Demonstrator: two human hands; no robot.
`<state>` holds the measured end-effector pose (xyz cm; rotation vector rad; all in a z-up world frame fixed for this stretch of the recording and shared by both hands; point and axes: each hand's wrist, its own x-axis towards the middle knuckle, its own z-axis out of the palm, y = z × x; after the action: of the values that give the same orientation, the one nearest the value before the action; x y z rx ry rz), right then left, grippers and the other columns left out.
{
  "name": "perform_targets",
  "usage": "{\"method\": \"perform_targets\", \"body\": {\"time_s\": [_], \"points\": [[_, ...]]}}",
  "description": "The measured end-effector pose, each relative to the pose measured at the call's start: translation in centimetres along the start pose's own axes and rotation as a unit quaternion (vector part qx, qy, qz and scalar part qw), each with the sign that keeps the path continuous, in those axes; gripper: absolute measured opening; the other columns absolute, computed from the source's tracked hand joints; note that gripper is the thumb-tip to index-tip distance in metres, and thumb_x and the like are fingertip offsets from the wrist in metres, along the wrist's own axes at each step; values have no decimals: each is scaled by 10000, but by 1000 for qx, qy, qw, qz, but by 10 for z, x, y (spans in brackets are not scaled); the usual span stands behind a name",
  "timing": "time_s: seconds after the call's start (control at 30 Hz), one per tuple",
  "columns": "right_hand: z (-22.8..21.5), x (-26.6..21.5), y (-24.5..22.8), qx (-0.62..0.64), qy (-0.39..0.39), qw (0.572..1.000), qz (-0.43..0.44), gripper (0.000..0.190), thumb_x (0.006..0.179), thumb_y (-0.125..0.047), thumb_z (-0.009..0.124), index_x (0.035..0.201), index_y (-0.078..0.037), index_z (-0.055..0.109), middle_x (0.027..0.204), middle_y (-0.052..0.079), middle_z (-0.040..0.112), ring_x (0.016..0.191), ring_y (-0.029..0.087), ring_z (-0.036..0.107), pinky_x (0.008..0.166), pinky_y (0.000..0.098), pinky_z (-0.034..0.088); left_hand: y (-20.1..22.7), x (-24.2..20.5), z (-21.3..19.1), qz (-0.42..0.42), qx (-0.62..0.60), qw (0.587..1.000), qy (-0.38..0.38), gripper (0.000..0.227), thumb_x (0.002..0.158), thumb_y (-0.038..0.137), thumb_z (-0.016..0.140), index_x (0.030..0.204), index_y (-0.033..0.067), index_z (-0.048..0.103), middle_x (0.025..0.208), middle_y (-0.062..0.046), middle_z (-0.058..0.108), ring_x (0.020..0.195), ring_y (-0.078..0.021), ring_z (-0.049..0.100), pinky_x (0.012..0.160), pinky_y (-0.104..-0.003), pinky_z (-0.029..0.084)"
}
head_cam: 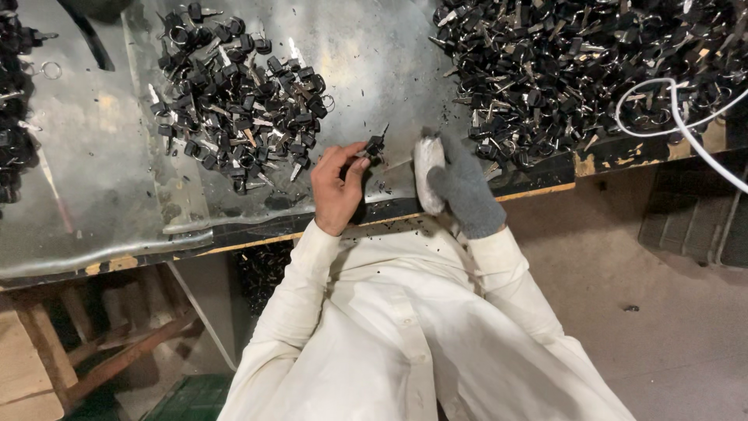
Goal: The person repeatedly picks keys from a large pile on a metal table, uses pliers to trim or adjust the key tips, and places the finished keys into a smaller pile. The process is continuous and repetitive throughout the clip.
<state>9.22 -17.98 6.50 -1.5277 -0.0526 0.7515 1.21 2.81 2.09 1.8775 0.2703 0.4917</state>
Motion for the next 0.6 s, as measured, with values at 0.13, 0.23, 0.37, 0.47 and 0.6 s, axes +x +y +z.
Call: {"method": "perform_targets", "body": {"time_s": [0.13, 0.23, 0.37, 0.47, 0.6], "points": [[27, -21, 26, -44, -90, 994, -48, 459, 776, -38, 756, 1191, 109, 628, 1146, 133, 607, 924, 191, 640, 788, 341, 598, 22, -1, -7, 14, -55, 998, -32, 266, 930, -15, 708, 1191, 34, 719, 877, -89, 629, 822, -160, 651, 745, -275, 495], [50, -24, 34, 187, 1, 982, -5, 580, 741, -11, 752, 1281, 26, 543, 1108, 124, 649, 944, 174, 684, 803, 316, 581, 35, -9, -12, 52, -84, 993, -60, 281, 958, -15, 707, 1233, 39, 700, 879, -76, 625, 813, -179, 594, 742, -294, 471], [52, -14, 30, 44, 68, 992, -94, 561, 733, -73, 779, 1256, -31, 580, 1091, 112, 698, 930, 172, 715, 820, 323, 605, 38, -17, -20, 39, -9, 993, -108, 341, 952, -12, 646, 1271, 86, 720, 858, -55, 549, 806, -189, 524, 759, -319, 409], [43, -7, 23, -260, 83, 940, -206, 426, 825, -169, 825, 1188, -28, 653, 1083, 105, 741, 966, 182, 743, 891, 336, 620, 23, 1, -30, 112, 235, 964, -47, 352, 942, 72, 662, 1281, 140, 724, 910, -55, 556, 940, -230, 505, 907, -415, 316], [33, -6, 17, -341, 109, 905, -229, 445, 855, -216, 823, 1213, -2, 672, 1122, 147, 734, 1021, 252, 733, 920, 380, 602, -14, 36, -48, 127, 439, 889, 18, 440, 996, 260, 678, 1423, 169, 624, 1498, -144, 474, 1358, -305, 390, 1061, -487, 227]]}}
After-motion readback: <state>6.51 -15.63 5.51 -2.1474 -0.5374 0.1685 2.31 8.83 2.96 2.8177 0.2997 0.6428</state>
